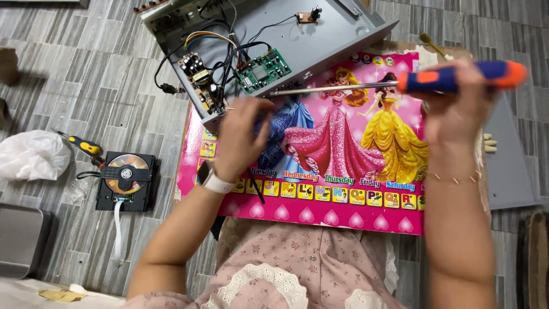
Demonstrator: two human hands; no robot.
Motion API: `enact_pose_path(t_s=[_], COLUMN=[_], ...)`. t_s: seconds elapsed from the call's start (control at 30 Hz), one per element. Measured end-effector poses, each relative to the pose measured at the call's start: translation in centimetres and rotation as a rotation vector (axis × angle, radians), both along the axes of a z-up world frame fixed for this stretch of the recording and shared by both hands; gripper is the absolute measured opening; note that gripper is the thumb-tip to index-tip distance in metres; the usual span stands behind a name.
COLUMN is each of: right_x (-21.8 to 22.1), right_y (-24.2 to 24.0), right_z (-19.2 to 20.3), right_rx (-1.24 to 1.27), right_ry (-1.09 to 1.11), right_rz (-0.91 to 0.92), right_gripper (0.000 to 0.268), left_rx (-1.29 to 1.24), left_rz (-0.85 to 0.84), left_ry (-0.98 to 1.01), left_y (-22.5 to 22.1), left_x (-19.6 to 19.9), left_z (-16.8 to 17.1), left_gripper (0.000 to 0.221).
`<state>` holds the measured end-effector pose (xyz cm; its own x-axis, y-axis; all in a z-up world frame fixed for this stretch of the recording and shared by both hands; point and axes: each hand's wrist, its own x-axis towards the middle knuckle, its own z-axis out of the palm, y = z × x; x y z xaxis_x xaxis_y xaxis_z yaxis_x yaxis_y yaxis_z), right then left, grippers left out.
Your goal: Repairing an electronic device by unscrewing components and adjusting the internal circuit boards
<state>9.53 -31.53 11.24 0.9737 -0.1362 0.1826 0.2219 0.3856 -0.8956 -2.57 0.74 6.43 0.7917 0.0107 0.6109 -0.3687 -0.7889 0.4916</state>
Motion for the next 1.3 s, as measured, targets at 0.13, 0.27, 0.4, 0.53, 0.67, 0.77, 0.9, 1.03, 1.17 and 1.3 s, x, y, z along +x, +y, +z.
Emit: enact_pose_path(t_s=[0.13,0.27,0.4,0.53,0.67,0.77,0.9,1.03,1.17,1.3], right_x=[-4.0,-5.1,-6.3,-7.2,-6.8,-6.6,-6.8,-7.7,-8.4,-8.6], right_y=[-0.2,0.3,0.9,3.0,5.1,7.0,9.8,10.9,11.4,11.4], right_z=[2.9,3.3,3.7,3.8,4.9,5.9,6.6,8.4,9.1,9.0], right_rx=[-0.257,-0.543,-0.616,-0.543,-0.509,-0.575,-0.62,-0.701,-0.743,-0.743], right_ry=[-0.151,-0.37,-0.424,-0.454,-0.473,-0.528,-0.6,-0.705,-0.738,-0.742], right_rz=[0.031,0.065,0.015,0.023,0.096,0.121,0.221,0.214,0.202,0.195], right_gripper=[0.023,0.02,0.023,0.023,0.023,0.022,0.018,0.015,0.018,0.02], left_rx=[0.327,0.437,0.32,0.39,0.462,0.421,0.372,0.388,0.364,0.347], left_rz=[0.231,0.001,-0.066,-0.05,0.145,0.154,0.133,0.147,0.112,0.056], left_ry=[0.024,0.33,0.414,0.512,0.216,0.176,0.203,0.226,0.319,0.408], left_y=[2.3,5.3,7.3,7.8,6.6,6.7,7.0,7.5,8.3,8.3], left_x=[1.4,5.2,6.7,6.3,5.3,5.1,5.3,5.2,4.9,4.4], left_z=[-0.9,-0.7,1.7,-0.5,-2.1,-2.4,-2.6,-2.3,-1.8,-1.6], left_gripper=[0.046,0.034,0.009,0.021,0.026,0.012,0.008,0.01,0.015,0.02])
